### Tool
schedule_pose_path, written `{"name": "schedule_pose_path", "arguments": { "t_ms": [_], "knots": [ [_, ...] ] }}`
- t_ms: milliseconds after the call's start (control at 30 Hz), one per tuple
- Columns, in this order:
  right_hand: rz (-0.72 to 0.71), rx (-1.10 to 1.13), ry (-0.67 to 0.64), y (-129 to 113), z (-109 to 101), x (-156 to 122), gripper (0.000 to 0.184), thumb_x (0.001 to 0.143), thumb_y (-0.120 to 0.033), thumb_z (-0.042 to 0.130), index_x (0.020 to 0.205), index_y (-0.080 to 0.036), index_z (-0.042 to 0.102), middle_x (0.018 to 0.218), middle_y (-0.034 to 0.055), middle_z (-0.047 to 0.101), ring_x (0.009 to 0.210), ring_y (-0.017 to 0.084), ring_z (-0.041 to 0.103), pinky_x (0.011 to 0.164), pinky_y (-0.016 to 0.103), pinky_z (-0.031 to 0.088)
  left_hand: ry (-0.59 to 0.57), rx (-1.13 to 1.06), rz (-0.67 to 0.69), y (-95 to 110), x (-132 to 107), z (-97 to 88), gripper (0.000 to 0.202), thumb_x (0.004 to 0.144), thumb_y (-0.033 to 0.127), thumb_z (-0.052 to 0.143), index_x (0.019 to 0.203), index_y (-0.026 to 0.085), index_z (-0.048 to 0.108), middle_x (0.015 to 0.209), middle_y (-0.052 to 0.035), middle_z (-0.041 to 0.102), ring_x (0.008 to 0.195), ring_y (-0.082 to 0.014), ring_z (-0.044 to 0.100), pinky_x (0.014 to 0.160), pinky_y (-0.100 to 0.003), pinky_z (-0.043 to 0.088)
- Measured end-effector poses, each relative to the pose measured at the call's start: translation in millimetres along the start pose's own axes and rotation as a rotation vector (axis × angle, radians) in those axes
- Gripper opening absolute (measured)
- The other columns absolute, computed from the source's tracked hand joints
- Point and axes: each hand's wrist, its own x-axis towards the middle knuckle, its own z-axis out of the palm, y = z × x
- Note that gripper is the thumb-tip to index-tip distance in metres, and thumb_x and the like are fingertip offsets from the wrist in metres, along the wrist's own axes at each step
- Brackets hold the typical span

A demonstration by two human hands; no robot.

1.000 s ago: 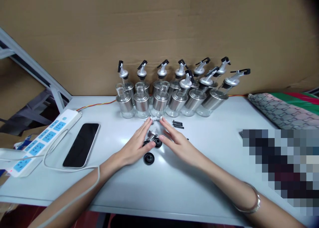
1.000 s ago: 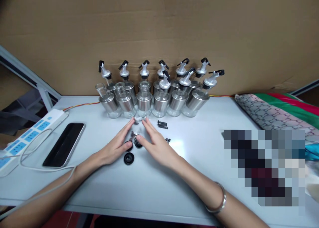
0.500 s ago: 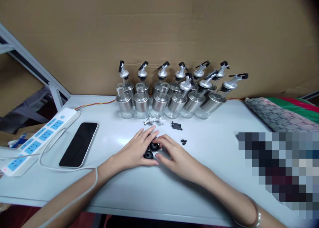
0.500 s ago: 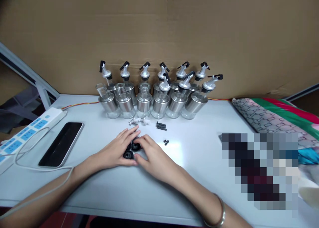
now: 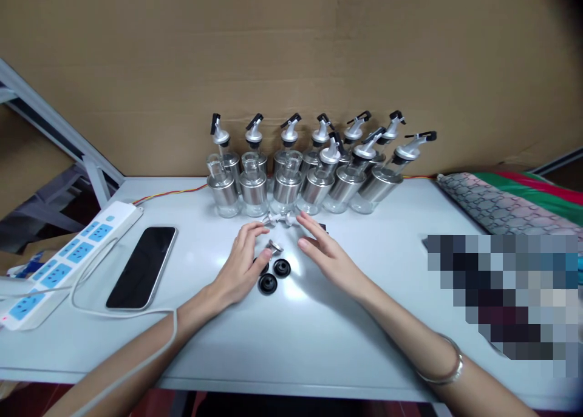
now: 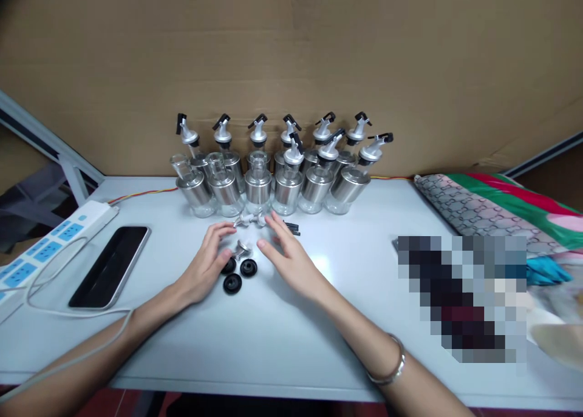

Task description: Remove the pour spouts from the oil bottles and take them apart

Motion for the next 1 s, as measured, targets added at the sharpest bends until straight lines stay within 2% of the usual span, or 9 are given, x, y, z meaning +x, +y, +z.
{"name": "schedule_pose_path", "arguments": {
  "t_ms": [67, 133, 233, 367, 533, 667, 800, 900, 1000],
  "knots": [
    [0.009, -0.035, -0.034, -1, 2, 3, 0.066, 0.084, -0.064, 0.048, 0.138, -0.027, 0.045, 0.158, 0.0054, 0.018, 0.145, 0.024, 0.013, 0.117, 0.048, 0.016, 0.000, 0.055, 0.036, 3, 0, -0.9, 0.050, 0.095, 0.056, 0.024, 0.109, 0.020, 0.055, 0.120, -0.0110, 0.045, 0.120, -0.0258, 0.041, 0.104, -0.047, 0.032],
    [0.005, -0.100, -0.042, -2, 4, 7, 0.067, 0.085, -0.065, 0.044, 0.136, -0.023, 0.047, 0.157, 0.0084, 0.019, 0.145, 0.024, 0.013, 0.117, 0.048, 0.012, -0.069, 0.137, 0.073, 5, 0, -1.6, 0.052, 0.096, 0.056, 0.023, 0.097, 0.021, 0.061, 0.111, -0.0088, 0.048, 0.112, -0.0260, 0.043, 0.099, -0.048, 0.032],
    [-0.034, -0.199, -0.012, -2, 8, 16, 0.064, 0.086, -0.063, 0.043, 0.131, -0.019, 0.053, 0.154, 0.0135, 0.026, 0.144, 0.025, 0.020, 0.117, 0.048, 0.015, -0.142, 0.211, 0.057, 5, 2, -0.8, 0.050, 0.097, 0.051, 0.022, 0.109, 0.023, 0.061, 0.113, -0.0089, 0.049, 0.113, -0.0265, 0.041, 0.096, -0.049, 0.031],
    [-0.092, -0.241, -0.013, -4, 12, 24, 0.057, 0.088, -0.058, 0.044, 0.127, -0.019, 0.056, 0.149, 0.0141, 0.038, 0.140, 0.025, 0.030, 0.116, 0.048, 0.020, -0.144, 0.248, -0.016, 0, 4, 1.2, 0.047, 0.099, 0.046, 0.023, 0.128, 0.023, 0.050, 0.125, -0.0101, 0.046, 0.122, -0.0264, 0.036, 0.099, -0.049, 0.028],
    [-0.107, -0.251, -0.081, -7, 13, 19, 0.054, 0.089, -0.051, 0.044, 0.130, -0.016, 0.054, 0.150, 0.0139, 0.036, 0.140, 0.024, 0.030, 0.116, 0.046, 0.022, -0.109, 0.295, -0.059, -1, 4, 1.2, 0.046, 0.099, 0.045, 0.024, 0.131, 0.023, 0.047, 0.135, -0.0107, 0.041, 0.128, -0.0261, 0.033, 0.102, -0.048, 0.029],
    [-0.101, -0.259, -0.072, -7, 13, 14, 0.053, 0.089, -0.048, 0.047, 0.133, -0.018, 0.051, 0.152, 0.0124, 0.031, 0.142, 0.024, 0.027, 0.116, 0.047, 0.021, -0.105, 0.294, -0.053, -1, 2, 1.6, 0.045, 0.099, 0.045, 0.024, 0.133, 0.025, 0.044, 0.142, -0.0093, 0.035, 0.131, -0.0258, 0.031, 0.104, -0.048, 0.029],
    [-0.124, -0.254, -0.063, -7, 14, 12, 0.048, 0.089, -0.046, 0.048, 0.129, -0.020, 0.053, 0.150, 0.0120, 0.036, 0.140, 0.025, 0.029, 0.115, 0.048, 0.023, -0.106, 0.296, -0.047, -2, 3, 1.9, 0.043, 0.099, 0.043, 0.025, 0.132, 0.026, 0.045, 0.144, -0.0087, 0.033, 0.133, -0.0264, 0.030, 0.106, -0.050, 0.027],
    [-0.199, -0.227, 0.016, -11, 12, 11, 0.038, 0.089, -0.042, 0.050, 0.123, -0.024, 0.056, 0.144, 0.0115, 0.044, 0.134, 0.026, 0.040, 0.108, 0.048, 0.034, -0.103, 0.293, -0.044, -2, 4, 0.7, 0.041, 0.099, 0.042, 0.025, 0.130, 0.027, 0.046, 0.145, -0.0083, 0.032, 0.133, -0.0262, 0.029, 0.106, -0.051, 0.027],
    [-0.350, -0.200, 0.276, -21, 1, 16, 0.026, 0.089, -0.034, 0.052, 0.112, -0.025, 0.059, 0.125, 0.0105, 0.055, 0.120, 0.025, 0.051, 0.096, 0.044, 0.046, -0.083, 0.338, -0.001, 5, 1, -1.4, 0.044, 0.099, 0.044, 0.024, 0.130, 0.023, 0.046, 0.145, -0.0127, 0.032, 0.134, -0.0282, 0.028, 0.104, -0.052, 0.026]
  ]
}}
